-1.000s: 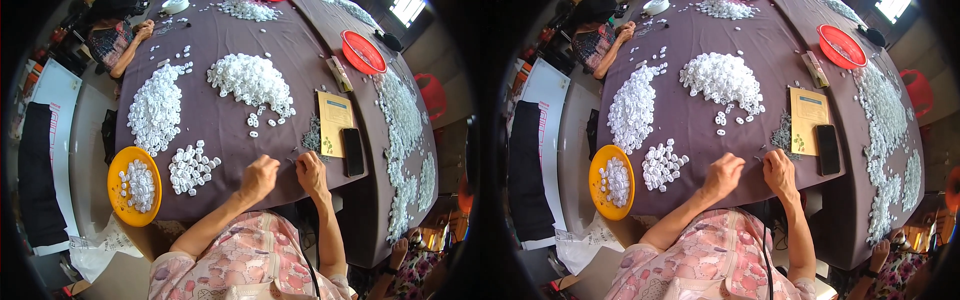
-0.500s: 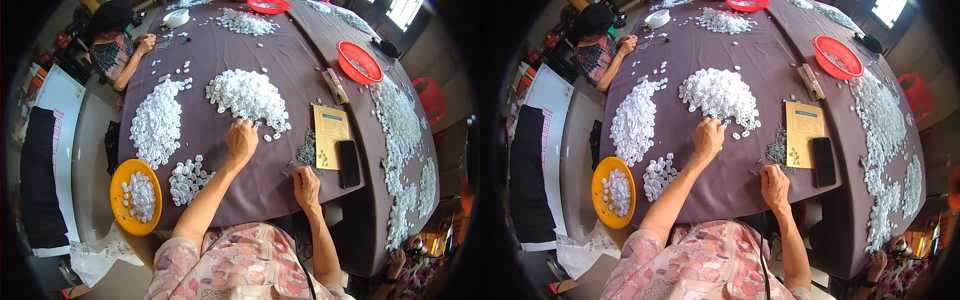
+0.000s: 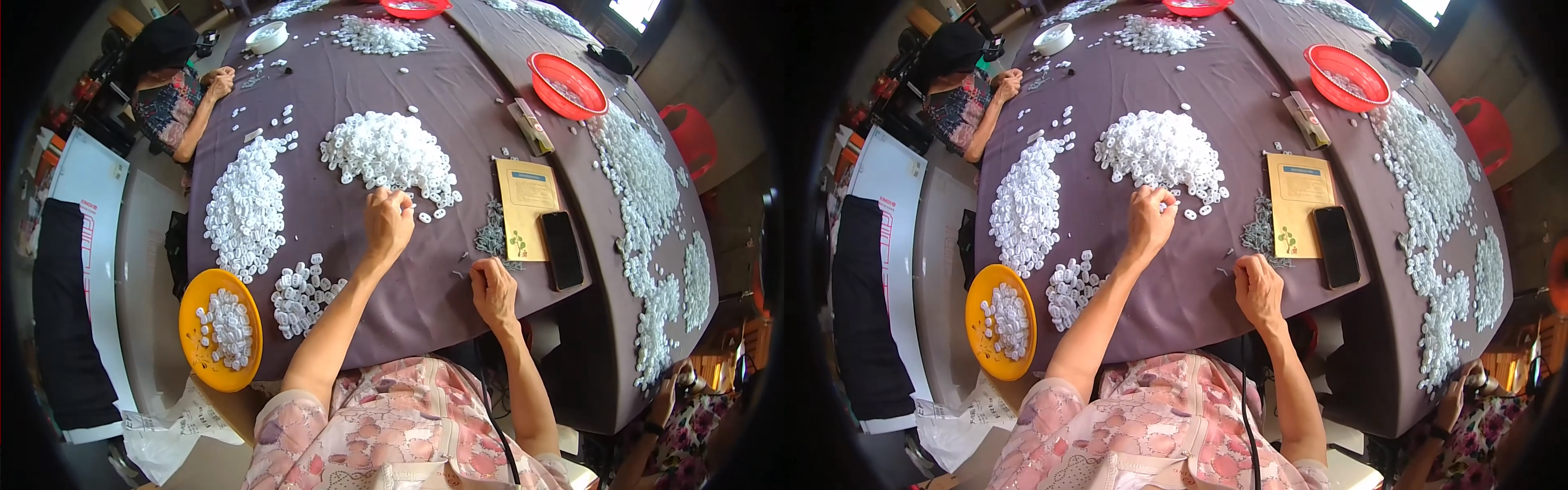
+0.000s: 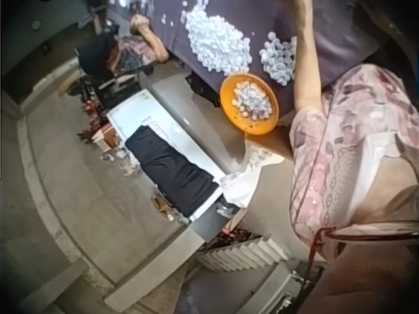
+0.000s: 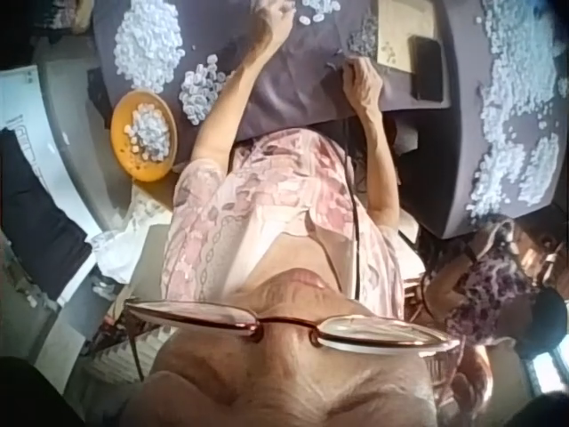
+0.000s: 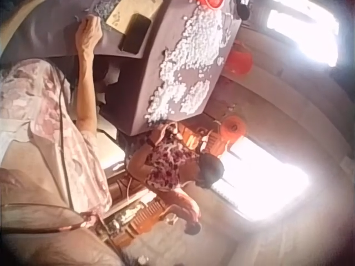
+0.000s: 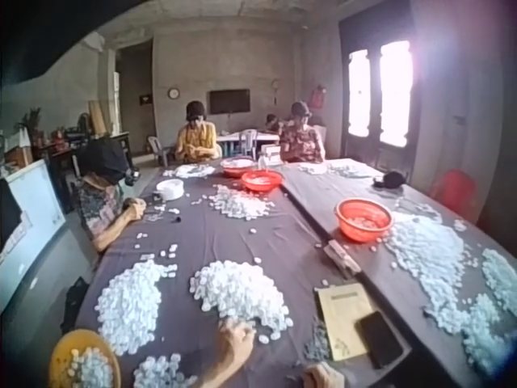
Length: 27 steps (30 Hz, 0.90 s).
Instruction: The person assembles plastic cord locks by inserting small pins into plastic pieces by hand, then sorts and arranges the plastic pieces into piles on the table.
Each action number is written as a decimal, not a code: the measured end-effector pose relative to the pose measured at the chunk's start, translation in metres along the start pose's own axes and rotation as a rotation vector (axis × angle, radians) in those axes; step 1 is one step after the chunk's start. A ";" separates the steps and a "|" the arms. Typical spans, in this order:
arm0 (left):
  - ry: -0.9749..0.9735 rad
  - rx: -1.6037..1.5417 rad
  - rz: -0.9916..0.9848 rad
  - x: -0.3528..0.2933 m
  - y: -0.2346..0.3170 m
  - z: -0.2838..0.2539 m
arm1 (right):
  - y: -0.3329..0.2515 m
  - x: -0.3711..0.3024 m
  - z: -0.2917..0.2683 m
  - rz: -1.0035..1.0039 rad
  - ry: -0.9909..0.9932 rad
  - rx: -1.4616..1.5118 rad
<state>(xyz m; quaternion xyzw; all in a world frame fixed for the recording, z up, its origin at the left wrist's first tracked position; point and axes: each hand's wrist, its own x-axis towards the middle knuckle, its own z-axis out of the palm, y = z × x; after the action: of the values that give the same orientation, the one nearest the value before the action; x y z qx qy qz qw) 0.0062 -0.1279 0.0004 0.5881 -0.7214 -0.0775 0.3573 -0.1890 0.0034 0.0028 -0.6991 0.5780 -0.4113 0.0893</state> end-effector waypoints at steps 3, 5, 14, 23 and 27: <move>-0.113 -0.467 -0.163 -0.026 0.012 -0.012 | 0.004 -0.002 0.000 0.005 0.017 0.006; -0.359 -0.997 -0.501 -0.052 0.024 -0.024 | 0.004 -0.001 0.000 0.002 0.021 0.033; -0.357 -1.185 -0.666 -0.107 0.042 -0.040 | -0.036 -0.008 0.010 0.270 -0.104 0.523; -0.408 -1.032 -0.438 -0.120 0.046 -0.046 | -0.039 -0.012 0.015 0.681 -0.255 0.893; -0.331 -0.855 -0.072 -0.114 0.048 -0.052 | -0.035 -0.009 0.009 0.980 -0.297 1.302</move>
<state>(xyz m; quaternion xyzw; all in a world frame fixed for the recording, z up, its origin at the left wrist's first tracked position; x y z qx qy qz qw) 0.0054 0.0053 0.0158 0.3925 -0.6511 -0.4734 0.4449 -0.1571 0.0199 0.0140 -0.2235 0.4456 -0.4817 0.7207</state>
